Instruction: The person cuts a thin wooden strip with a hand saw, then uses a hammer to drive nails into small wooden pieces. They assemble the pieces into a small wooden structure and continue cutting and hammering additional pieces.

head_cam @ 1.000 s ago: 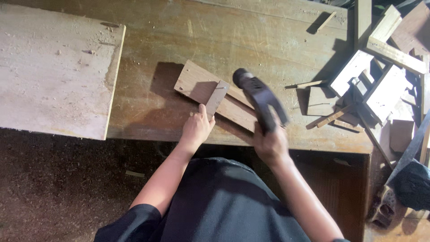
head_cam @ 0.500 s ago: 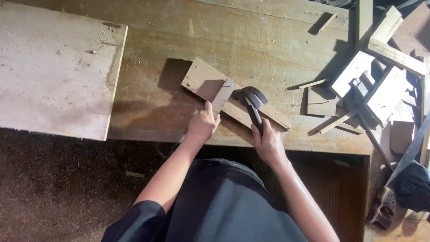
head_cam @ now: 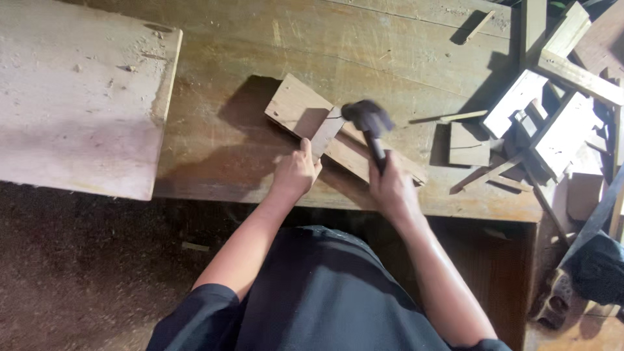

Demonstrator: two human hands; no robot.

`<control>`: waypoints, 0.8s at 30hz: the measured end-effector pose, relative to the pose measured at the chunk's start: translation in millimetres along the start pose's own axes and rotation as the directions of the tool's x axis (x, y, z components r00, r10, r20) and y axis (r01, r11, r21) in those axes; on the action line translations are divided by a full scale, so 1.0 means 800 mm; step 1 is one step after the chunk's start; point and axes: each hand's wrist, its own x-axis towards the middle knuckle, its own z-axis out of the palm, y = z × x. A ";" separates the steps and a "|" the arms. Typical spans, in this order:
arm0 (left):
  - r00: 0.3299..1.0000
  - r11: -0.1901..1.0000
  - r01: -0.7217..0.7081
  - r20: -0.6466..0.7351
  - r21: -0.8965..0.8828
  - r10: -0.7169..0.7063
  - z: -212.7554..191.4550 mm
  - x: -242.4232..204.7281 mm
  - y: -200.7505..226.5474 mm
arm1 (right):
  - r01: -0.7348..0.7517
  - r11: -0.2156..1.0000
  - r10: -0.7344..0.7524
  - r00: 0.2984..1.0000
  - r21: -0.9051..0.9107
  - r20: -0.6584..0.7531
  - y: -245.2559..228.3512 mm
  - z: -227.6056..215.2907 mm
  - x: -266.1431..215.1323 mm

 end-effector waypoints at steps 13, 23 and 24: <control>0.998 0.999 0.027 0.057 0.042 -0.030 -0.006 0.007 0.012 | 0.067 0.975 -0.028 0.983 0.214 -0.179 -0.036 -0.083 -0.019; 1.000 1.000 0.001 -0.003 0.024 -0.001 0.010 0.008 0.010 | 0.002 1.000 0.002 0.991 0.023 -0.136 -0.005 -0.014 0.007; 0.999 0.999 -0.012 -0.029 0.046 0.013 0.014 0.009 0.014 | -0.073 0.996 0.077 0.994 0.054 -0.083 0.002 -0.008 0.014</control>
